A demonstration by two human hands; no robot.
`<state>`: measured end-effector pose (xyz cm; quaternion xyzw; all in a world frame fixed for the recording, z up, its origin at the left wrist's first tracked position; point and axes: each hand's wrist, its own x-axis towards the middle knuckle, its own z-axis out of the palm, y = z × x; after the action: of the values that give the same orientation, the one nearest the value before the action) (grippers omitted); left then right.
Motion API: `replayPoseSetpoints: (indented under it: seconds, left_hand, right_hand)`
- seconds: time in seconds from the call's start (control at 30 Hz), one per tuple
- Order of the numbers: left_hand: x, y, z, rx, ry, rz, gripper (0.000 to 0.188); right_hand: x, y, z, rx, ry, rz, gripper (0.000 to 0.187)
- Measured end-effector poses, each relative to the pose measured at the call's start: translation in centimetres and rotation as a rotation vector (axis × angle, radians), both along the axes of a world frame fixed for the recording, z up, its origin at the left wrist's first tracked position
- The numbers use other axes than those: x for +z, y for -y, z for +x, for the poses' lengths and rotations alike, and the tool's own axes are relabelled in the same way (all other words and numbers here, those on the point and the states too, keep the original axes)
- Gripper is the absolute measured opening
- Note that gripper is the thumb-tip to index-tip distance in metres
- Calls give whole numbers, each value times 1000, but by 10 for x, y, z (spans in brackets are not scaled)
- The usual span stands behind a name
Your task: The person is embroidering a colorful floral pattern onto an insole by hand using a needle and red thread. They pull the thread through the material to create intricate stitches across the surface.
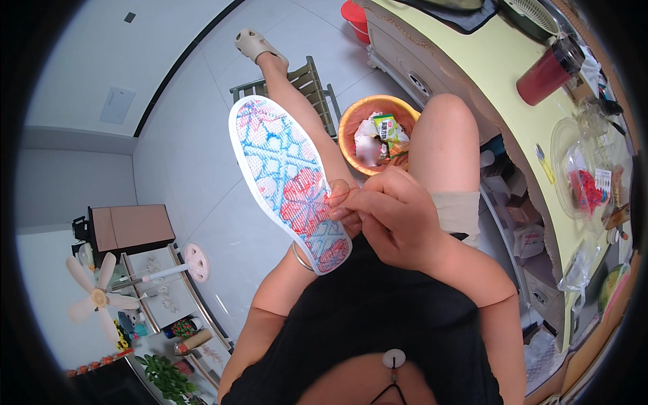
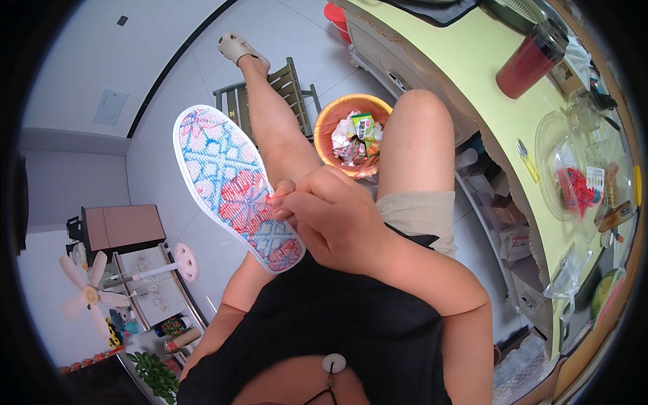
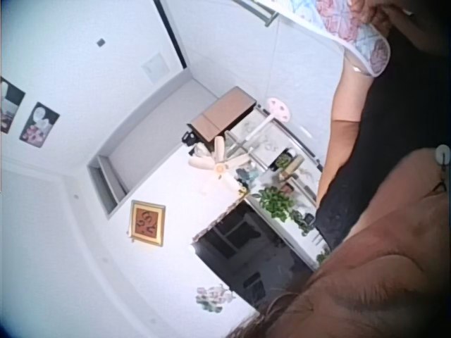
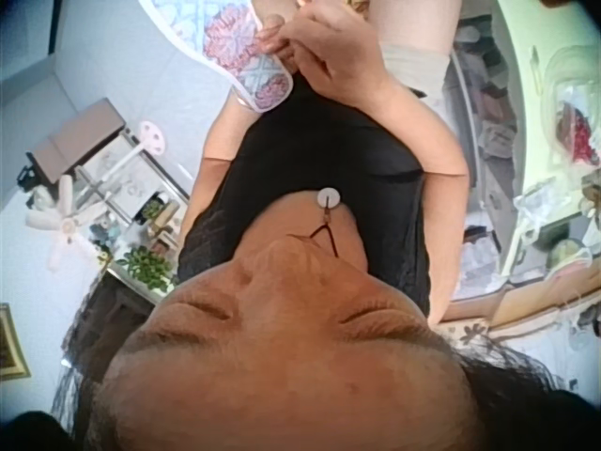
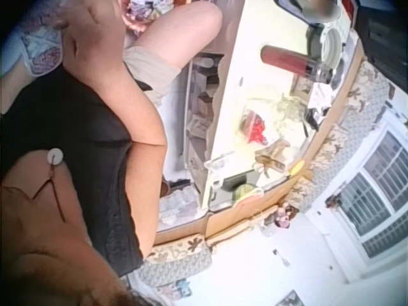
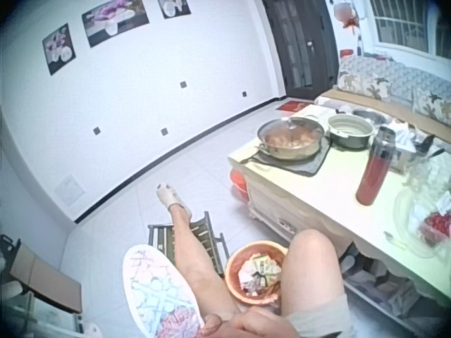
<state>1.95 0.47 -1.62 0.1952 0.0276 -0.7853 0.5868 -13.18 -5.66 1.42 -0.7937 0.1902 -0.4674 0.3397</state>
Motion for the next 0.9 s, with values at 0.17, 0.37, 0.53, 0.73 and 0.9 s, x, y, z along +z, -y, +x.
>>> replayPoseSetpoints:
  seconds: [0.17, 0.37, 0.53, 0.73, 0.9]
  left_hand:
    - [0, -3, 2, -19, 13, -14, 21]
    - [-9, -2, 6, -66, -26, -134, 23]
    - [-6, 2, 3, -77, -25, -121, 25]
    - [-11, 2, 5, -107, -14, -202, 25]
    - [-8, 1, 4, -104, -3, -171, 25]
  right_hand:
    - [4, 0, 4, -45, -7, -19, 21]
    - [6, -1, 5, -32, -4, 1, 20]
    - [5, 0, 5, -53, 10, 4, 19]
    - [5, -1, 4, -28, 17, 20, 20]
    - [3, -2, 3, -48, 21, 8, 19]
